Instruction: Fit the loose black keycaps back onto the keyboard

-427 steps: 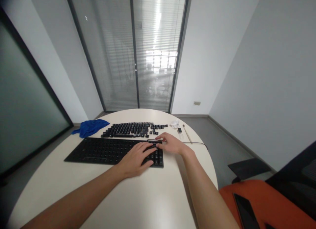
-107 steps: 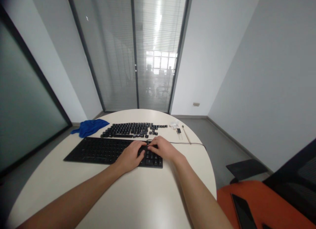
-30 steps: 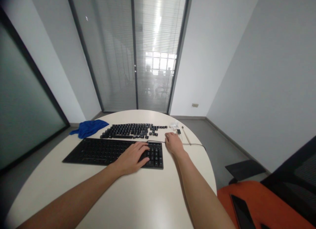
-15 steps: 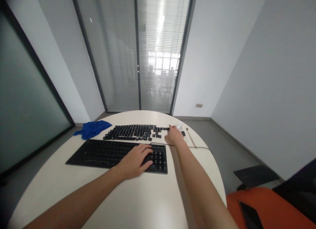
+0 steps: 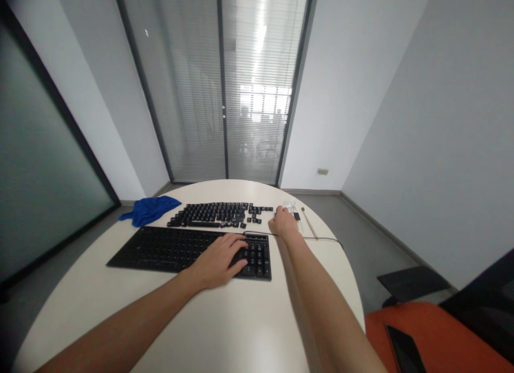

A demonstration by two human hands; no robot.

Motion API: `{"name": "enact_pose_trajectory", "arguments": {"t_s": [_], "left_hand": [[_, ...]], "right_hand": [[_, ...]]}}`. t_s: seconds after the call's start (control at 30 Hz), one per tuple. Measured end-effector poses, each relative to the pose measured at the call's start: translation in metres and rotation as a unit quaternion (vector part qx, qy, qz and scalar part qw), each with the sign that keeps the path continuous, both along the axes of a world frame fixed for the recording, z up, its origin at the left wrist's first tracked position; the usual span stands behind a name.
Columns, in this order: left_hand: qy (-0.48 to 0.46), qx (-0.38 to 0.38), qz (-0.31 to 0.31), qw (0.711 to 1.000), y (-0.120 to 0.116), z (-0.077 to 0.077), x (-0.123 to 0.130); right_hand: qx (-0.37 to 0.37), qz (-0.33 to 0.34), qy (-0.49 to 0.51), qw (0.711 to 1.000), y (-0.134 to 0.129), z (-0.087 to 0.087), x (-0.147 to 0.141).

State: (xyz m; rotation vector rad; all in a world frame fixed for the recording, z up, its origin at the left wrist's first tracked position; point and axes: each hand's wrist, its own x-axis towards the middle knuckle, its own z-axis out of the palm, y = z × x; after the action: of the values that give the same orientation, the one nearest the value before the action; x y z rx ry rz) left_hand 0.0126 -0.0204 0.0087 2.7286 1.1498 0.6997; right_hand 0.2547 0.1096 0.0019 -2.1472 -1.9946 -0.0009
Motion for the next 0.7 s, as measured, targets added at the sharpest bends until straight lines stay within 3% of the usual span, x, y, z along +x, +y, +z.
{"name": "enact_pose_trajectory", "arguments": {"t_s": [0.37,0.6,0.7], "left_hand": [[-0.003,0.003,-0.004,1.0,0.0,0.0,0.0],[-0.006,0.004,-0.003,1.0,-0.001,0.001,0.0],[-0.005,0.002,-0.001,1.0,0.0,0.0,0.0]], "right_hand": [[0.014,0.007,0.007,1.0,-0.035,0.001,-0.006],[0.052,0.07,0.088,0.992,-0.051,0.01,0.014],[0.087,0.157,0.216,0.96,-0.055,0.014,0.022]]}}
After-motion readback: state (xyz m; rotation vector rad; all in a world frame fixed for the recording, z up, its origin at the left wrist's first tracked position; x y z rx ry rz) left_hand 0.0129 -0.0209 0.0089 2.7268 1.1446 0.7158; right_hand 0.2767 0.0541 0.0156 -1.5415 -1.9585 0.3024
